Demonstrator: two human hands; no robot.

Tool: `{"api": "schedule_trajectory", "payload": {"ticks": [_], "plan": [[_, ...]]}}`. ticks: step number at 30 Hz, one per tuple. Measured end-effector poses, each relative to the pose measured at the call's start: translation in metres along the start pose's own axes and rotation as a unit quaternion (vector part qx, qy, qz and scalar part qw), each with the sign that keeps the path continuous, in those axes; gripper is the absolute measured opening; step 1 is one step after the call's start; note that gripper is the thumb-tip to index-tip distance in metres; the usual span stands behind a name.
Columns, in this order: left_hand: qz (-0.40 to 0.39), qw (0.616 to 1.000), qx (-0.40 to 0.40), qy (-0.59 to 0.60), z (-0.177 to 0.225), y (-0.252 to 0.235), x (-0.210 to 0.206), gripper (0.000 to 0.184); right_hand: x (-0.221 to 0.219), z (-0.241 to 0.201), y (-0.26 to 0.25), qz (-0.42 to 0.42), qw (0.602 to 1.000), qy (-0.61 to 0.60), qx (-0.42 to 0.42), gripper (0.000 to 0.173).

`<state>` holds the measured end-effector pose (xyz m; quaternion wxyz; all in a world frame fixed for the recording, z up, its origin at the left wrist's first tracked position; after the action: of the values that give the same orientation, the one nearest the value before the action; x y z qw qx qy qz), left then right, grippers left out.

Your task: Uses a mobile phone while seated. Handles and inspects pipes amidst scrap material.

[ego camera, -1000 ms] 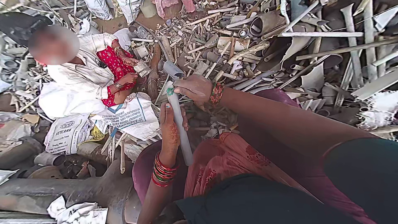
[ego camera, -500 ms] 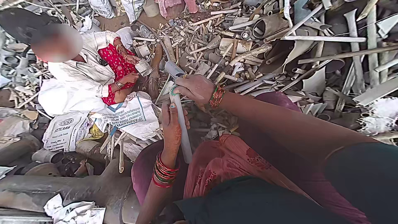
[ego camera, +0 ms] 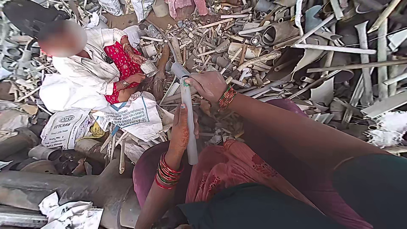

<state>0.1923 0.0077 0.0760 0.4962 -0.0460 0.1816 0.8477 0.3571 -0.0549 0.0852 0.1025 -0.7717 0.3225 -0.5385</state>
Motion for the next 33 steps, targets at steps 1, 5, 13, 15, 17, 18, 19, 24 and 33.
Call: {"api": "schedule_trajectory", "payload": {"ticks": [1,5,13,15,17,18,19,24,33], "plan": [[0.009,1.0,-0.006,-0.015,0.0,0.001,0.0,0.04,-0.001,-0.001,0.0,0.002,1.0,0.005,0.001,0.047],[0.032,0.998,-0.008,-0.046,0.005,0.003,0.0,0.039,-0.006,-0.007,0.003,0.03,0.999,0.004,0.02,0.045],[0.067,0.996,-0.004,-0.054,0.006,0.0,0.0,0.035,-0.009,-0.011,0.006,0.027,0.999,0.006,0.046,0.045],[0.095,0.994,0.015,-0.047,0.005,-0.005,0.002,0.035,-0.011,-0.012,0.008,0.033,0.997,-0.003,0.066,0.046],[0.157,0.986,0.039,-0.033,0.002,-0.018,0.018,0.036,-0.01,-0.022,0.011,0.044,0.994,-0.028,0.097,0.048],[0.187,0.981,0.037,-0.042,0.0,-0.023,0.033,0.037,-0.009,-0.029,0.013,0.051,0.992,-0.042,0.107,0.048],[0.203,0.978,0.027,-0.048,0.0,-0.024,0.047,0.038,-0.008,-0.035,0.014,0.053,0.992,-0.055,0.105,0.048],[0.106,0.994,-0.032,-0.015,0.013,-0.018,0.049,0.038,-0.008,-0.003,0.007,-0.036,0.995,-0.079,-0.048,0.05],[0.071,0.997,-0.011,-0.006,0.007,-0.02,0.036,0.032,0.011,0.022,-0.005,-0.041,0.984,-0.092,-0.148,0.056]]}}
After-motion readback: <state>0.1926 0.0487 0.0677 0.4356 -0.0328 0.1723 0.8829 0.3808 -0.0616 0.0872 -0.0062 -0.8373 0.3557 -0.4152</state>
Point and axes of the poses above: each hand's wrist, its own y-axis away from the middle knuckle, its own x-axis out of the back of the hand, z = x × y, the point moved 2 cm from there along -y, towards the middle knuckle, and after that the axes turned 1 degree about x, right-handed, at the moved point
